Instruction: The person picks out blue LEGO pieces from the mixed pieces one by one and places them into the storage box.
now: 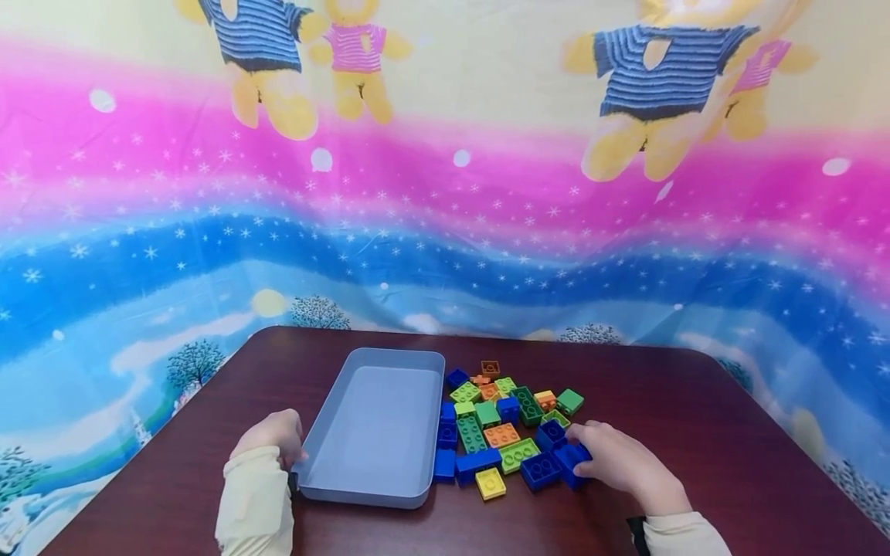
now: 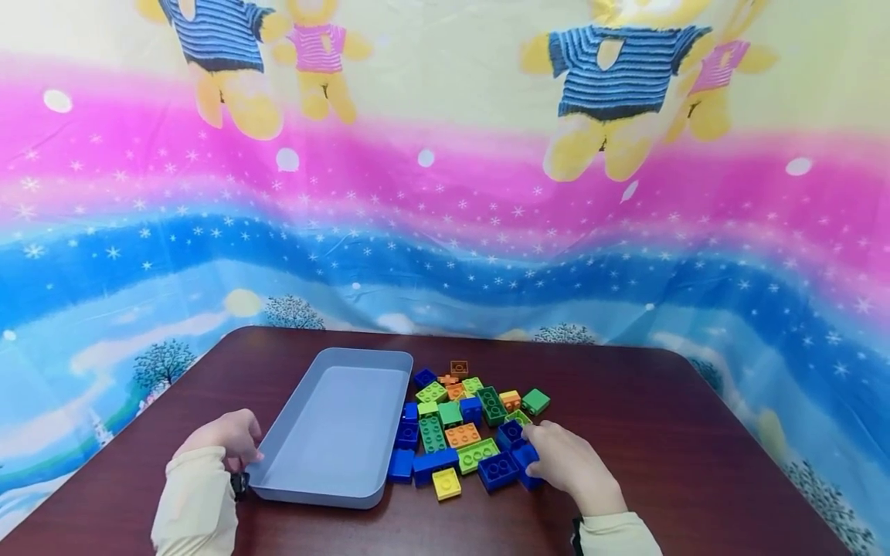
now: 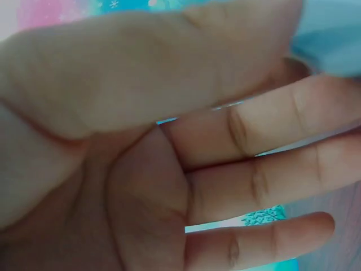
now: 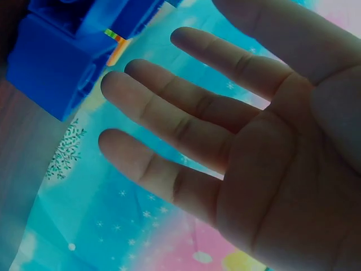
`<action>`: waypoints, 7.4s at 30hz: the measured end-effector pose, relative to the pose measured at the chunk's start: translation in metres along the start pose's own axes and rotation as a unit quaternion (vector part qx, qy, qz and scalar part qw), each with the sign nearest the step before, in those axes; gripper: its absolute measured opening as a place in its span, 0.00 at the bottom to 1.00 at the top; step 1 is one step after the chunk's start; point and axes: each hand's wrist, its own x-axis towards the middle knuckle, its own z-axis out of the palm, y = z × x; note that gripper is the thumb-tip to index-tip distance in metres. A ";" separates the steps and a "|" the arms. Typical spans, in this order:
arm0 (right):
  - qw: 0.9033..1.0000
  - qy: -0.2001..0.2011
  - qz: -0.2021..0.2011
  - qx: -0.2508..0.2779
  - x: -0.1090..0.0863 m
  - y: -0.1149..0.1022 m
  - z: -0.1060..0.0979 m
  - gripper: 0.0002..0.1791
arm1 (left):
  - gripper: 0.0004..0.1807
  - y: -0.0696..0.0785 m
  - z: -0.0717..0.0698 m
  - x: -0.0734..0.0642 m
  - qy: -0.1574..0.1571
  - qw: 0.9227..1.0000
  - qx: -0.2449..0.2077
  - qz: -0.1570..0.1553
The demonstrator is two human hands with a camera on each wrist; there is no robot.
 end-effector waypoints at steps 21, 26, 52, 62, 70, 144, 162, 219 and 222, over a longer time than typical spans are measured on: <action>0.999 0.037 0.003 -0.023 0.009 -0.002 0.014 0.11 | 0.23 -0.003 0.004 0.003 0.011 1.000 0.017 0.015; 0.999 0.032 0.002 -0.027 0.013 -0.004 0.018 0.11 | 0.25 -0.002 0.003 0.003 0.008 1.000 0.004 0.017; 1.000 0.016 0.011 0.002 0.013 0.000 0.023 0.11 | 0.22 0.000 0.004 -0.002 -0.006 1.000 0.012 0.015; 0.999 0.043 -0.003 -0.014 0.005 -0.009 0.009 0.11 | 0.15 0.003 0.000 -0.001 -0.008 0.999 0.032 0.026; 0.992 0.124 -0.028 -0.009 0.005 -0.041 -0.003 0.12 | 0.18 0.002 -0.001 -0.001 -0.004 0.999 0.034 0.027; 0.953 0.110 -0.278 -0.059 0.057 -0.166 0.096 0.06 | 0.19 -0.001 0.003 -0.001 0.004 1.000 0.022 0.022; 0.955 0.208 -0.210 -0.012 0.046 -0.114 0.046 0.06 | 0.23 -0.002 0.001 -0.001 0.001 1.000 0.011 0.024; 0.995 -0.082 0.022 0.059 0.039 -0.041 0.025 0.16 | 0.18 0.000 0.001 0.000 -0.013 0.999 0.023 0.022; 0.995 -0.080 0.019 0.058 0.040 -0.041 0.027 0.16 | 0.19 0.000 0.001 0.000 -0.013 0.999 0.023 0.021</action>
